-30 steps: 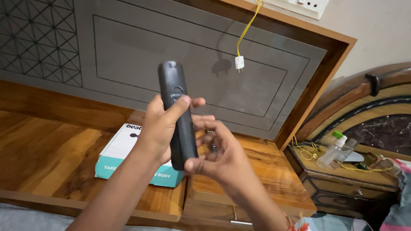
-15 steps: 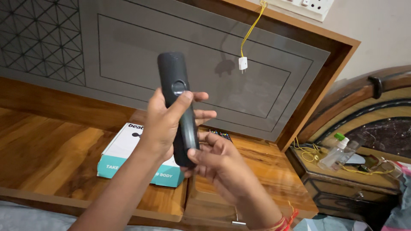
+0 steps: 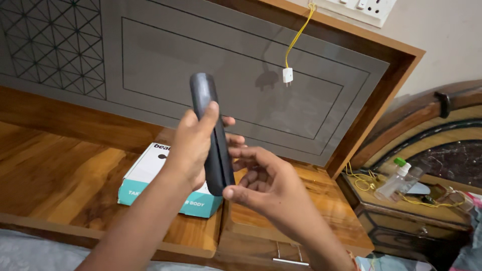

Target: The person opens the battery compartment of a black remote control, removes the existing batteries, and inserts new ones. They then close the compartment and place the remote on a wooden bedside table next to other remotes.

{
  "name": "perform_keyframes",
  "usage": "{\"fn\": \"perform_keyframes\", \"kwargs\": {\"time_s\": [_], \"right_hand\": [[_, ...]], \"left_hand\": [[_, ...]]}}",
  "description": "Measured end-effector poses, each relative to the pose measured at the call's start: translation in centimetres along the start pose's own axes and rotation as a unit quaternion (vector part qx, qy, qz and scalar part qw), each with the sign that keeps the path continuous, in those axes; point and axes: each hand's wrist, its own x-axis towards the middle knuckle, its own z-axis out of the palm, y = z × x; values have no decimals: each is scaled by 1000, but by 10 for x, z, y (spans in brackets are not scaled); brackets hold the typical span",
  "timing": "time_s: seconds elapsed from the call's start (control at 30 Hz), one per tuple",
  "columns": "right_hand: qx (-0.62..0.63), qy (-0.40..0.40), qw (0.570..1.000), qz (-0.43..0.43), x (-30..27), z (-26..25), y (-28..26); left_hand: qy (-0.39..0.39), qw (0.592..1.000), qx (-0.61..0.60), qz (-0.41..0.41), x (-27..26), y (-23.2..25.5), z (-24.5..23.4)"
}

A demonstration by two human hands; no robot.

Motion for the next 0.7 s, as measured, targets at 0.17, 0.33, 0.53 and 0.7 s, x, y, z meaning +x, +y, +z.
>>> {"fn": "perform_keyframes", "kwargs": {"time_s": [0.17,0.33,0.53,0.7], "right_hand": [[-20,72,996,43,8,-2,10],[11,70,993,97,13,-13,16],[197,-92,969,121,6,-49,8],[217,-132,956,144,-3,-56,12]], "left_hand": [[-31,999,15,39,-1,-22,7],[-47,999,11,20,-2,-25,10],[-144,988,-53,18,-7,-19,5],[-231,969,-39,83,-7,-18,-1]]}}
